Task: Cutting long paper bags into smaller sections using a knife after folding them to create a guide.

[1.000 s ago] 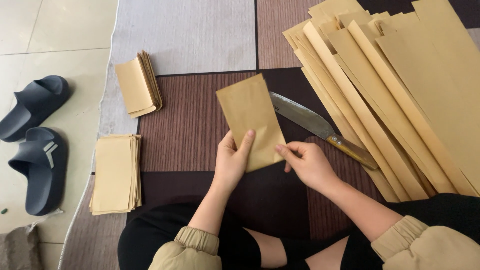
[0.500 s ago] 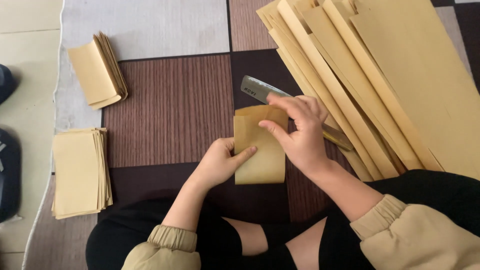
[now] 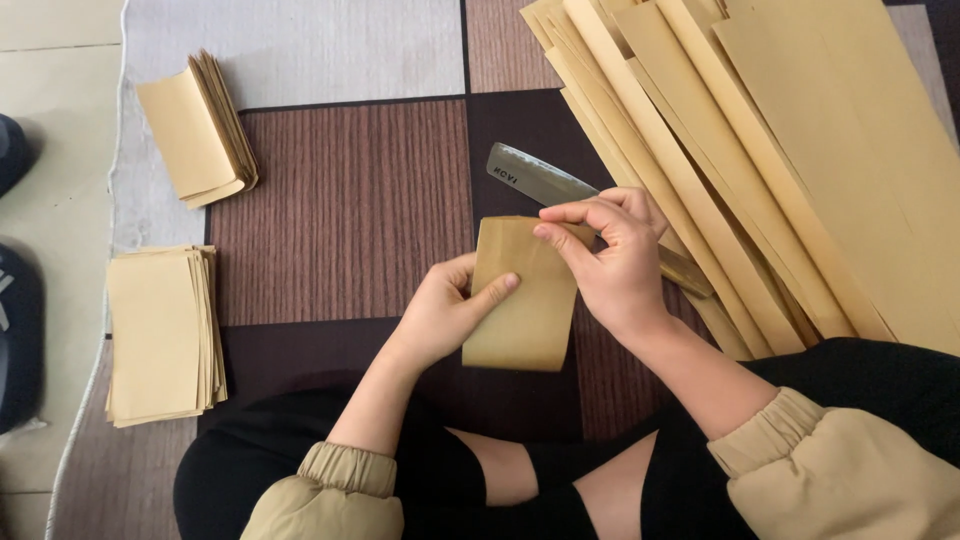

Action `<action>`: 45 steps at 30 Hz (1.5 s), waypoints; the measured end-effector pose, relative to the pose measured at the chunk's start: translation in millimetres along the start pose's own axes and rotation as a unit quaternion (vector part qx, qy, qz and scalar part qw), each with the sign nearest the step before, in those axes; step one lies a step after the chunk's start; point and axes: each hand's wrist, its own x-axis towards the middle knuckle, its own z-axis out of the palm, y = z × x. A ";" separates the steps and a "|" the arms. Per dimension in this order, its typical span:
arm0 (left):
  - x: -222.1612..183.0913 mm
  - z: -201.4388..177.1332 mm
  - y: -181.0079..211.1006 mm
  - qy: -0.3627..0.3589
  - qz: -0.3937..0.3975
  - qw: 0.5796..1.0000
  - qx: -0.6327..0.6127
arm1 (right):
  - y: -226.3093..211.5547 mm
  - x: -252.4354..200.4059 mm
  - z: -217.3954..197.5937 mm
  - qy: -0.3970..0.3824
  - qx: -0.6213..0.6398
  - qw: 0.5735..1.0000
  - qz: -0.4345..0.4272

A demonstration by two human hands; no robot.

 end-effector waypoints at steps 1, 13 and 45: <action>-0.1 0.6 4.1 0.000 0.000 1.000 0.000 | -1.2 0.4 0.1 0.000 0.000 1.000 0.000; 1.0 2.4 8.9 0.030 -0.030 0.995 -0.090 | 3.9 -3.9 6.6 -0.035 0.014 0.999 0.038; -1.2 -46.1 3.7 0.010 -0.045 0.990 0.131 | 49.7 16.6 -5.6 0.021 -0.052 0.998 0.039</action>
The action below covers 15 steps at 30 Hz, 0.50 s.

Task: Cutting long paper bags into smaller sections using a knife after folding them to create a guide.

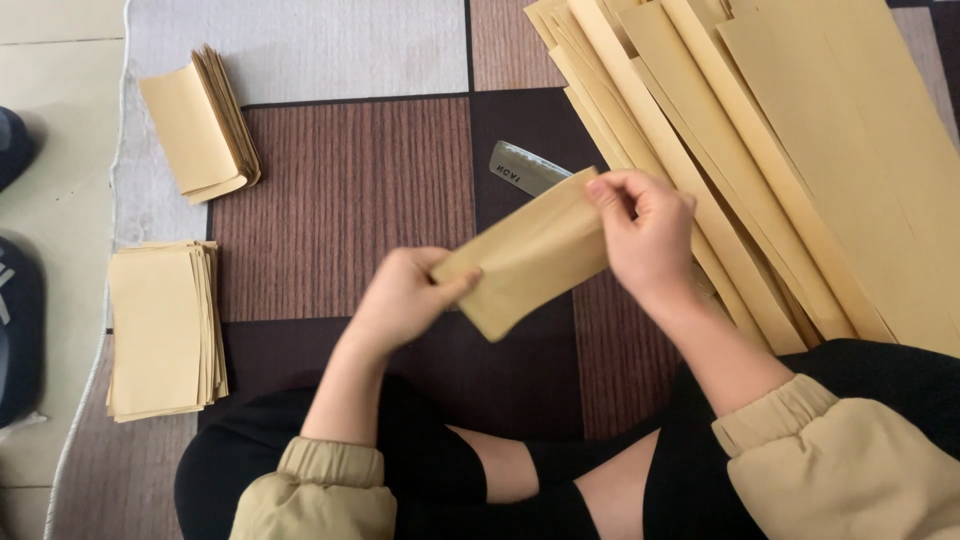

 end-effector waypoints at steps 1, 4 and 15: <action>0.1 -1.1 3.8 0.000 0.000 1.000 0.000 | -0.9 0.2 -1.5 0.000 0.000 1.000 0.000; 5.6 -1.9 1.9 0.061 -0.004 0.995 -0.076 | -4.5 -0.8 -3.1 0.005 0.029 0.999 0.042; 28.3 15.6 -55.5 0.345 0.074 0.920 -0.172 | -19.3 -19.1 13.2 0.026 0.091 0.991 0.095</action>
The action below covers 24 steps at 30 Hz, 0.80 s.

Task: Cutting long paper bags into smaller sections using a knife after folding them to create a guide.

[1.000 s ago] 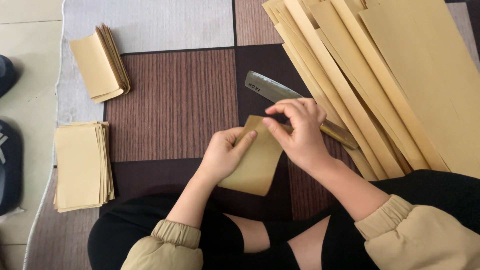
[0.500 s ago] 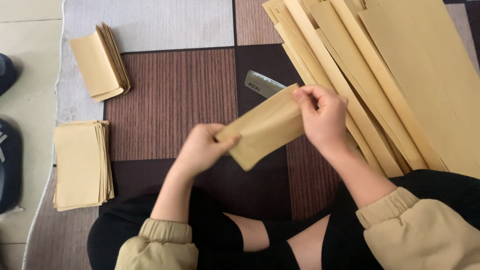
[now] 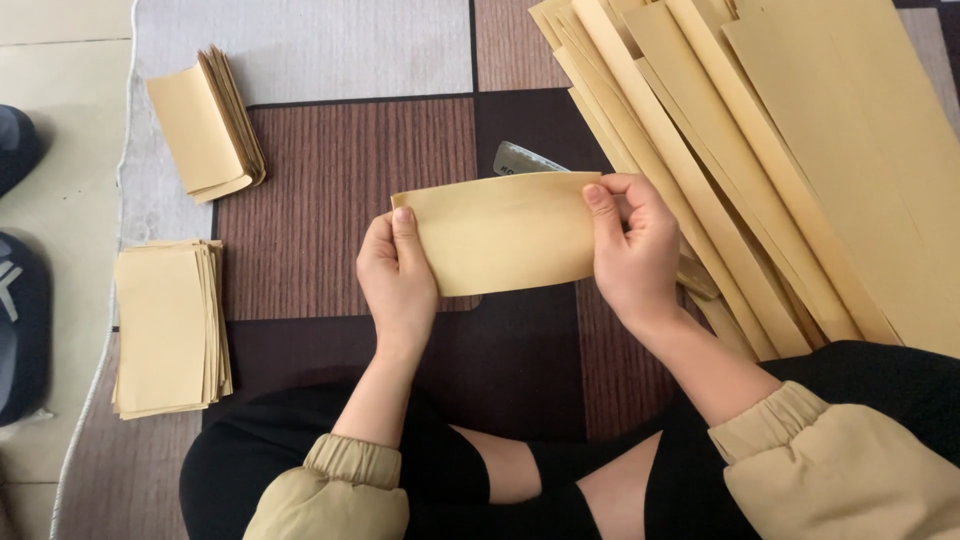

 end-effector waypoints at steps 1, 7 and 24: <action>-0.7 1.3 5.0 0.001 0.000 1.000 0.000 | -0.4 -0.4 0.4 -0.001 0.000 1.000 0.000; -1.0 4.4 19.5 0.047 0.013 0.998 -0.047 | -6.0 0.3 0.9 -0.004 0.032 0.999 0.007; -34.9 18.6 87.3 -0.272 0.095 0.929 0.231 | -16.6 -9.1 8.9 -0.162 -0.120 0.949 -0.242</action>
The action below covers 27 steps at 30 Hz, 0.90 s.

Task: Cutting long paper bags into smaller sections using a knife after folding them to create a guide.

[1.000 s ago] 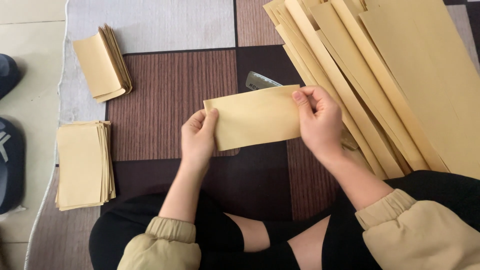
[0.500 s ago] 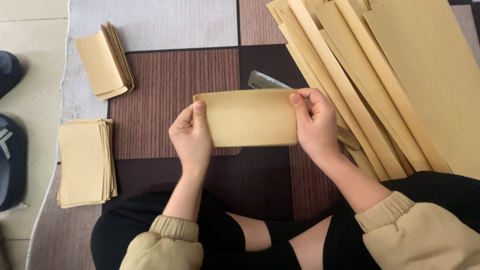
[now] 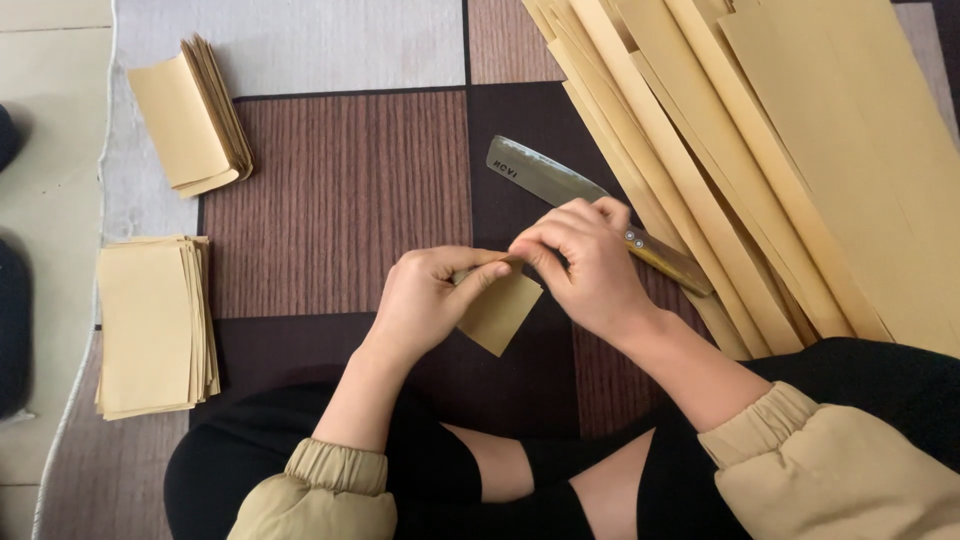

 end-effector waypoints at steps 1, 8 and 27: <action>2.0 -3.6 -2.7 0.000 0.000 1.000 0.000 | 2.7 1.2 -0.8 0.000 0.000 1.000 0.000; 5.7 -23.6 -27.5 0.050 0.085 0.995 0.019 | 7.3 3.5 -6.4 0.095 -0.048 0.994 0.023; -37.9 -24.8 -52.6 0.009 -0.291 0.765 -0.575 | 155.6 -67.0 27.0 -0.223 -0.303 0.884 0.278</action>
